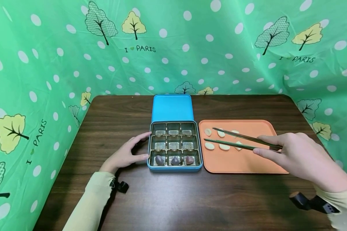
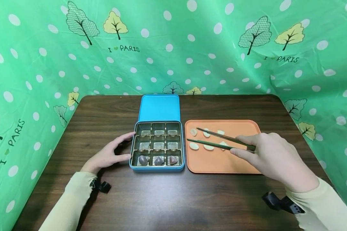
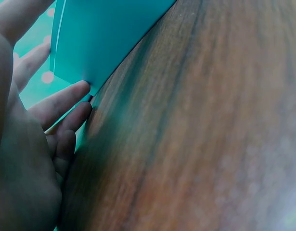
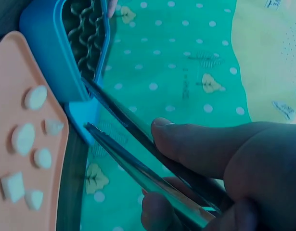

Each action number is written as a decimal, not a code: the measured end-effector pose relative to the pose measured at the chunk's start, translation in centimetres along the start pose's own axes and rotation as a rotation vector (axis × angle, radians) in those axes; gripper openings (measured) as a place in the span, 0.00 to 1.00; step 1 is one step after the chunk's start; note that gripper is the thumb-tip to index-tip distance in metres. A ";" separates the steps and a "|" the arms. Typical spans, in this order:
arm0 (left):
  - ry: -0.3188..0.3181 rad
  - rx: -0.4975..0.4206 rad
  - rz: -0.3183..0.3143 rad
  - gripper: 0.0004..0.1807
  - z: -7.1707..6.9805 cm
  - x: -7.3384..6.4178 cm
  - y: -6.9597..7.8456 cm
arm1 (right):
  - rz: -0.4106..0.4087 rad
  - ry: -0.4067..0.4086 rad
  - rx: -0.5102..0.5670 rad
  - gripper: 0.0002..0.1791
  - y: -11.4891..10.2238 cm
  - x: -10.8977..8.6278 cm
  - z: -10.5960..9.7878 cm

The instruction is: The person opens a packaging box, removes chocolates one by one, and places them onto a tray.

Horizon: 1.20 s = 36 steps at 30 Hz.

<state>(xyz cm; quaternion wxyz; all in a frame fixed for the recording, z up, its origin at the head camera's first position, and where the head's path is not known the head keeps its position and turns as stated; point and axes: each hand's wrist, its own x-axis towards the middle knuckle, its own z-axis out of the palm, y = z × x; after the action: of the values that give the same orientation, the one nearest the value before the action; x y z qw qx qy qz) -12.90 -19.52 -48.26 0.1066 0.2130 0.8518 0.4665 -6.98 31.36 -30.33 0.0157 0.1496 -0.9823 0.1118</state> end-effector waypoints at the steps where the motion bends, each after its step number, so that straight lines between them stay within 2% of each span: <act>1: 0.001 0.002 -0.003 0.45 0.0 0.0 0.0 | -0.003 -0.009 0.002 0.26 -0.3 0.1 0.0; 7: 0.004 0.008 0.017 0.45 0.0 0.0 0.0 | -0.068 -0.037 0.036 0.23 -2.0 0.9 0.2; 14: 0.010 0.017 0.046 0.45 0.0 0.0 0.0 | -0.122 -0.078 0.131 0.26 -4.4 1.9 0.4; 18: 0.011 0.013 0.048 0.45 0.1 0.0 0.1 | -0.207 -0.061 0.166 0.24 -6.0 2.5 0.9; 21: 0.010 0.011 0.048 0.45 0.1 0.0 0.2 | -0.255 -0.078 0.172 0.23 -7.1 2.8 1.2; 26: 0.007 0.008 0.030 0.45 0.2 -0.2 0.1 | -0.287 -0.147 0.157 0.24 -8.6 3.4 1.9; 31: 0.013 0.011 0.032 0.45 0.1 -0.1 0.2 | -0.357 -0.144 0.107 0.20 -9.8 3.9 2.4; 36: 0.014 0.009 0.027 0.45 0.0 0.0 0.3 | -0.363 -0.158 0.103 0.20 -10.6 4.3 2.6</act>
<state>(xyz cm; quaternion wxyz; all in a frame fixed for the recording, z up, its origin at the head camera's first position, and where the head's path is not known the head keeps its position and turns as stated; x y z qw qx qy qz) -12.80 -19.36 -48.03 0.0933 0.2218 0.8517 0.4656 -7.98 19.69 -30.28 -0.0492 0.3332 -0.9303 0.1451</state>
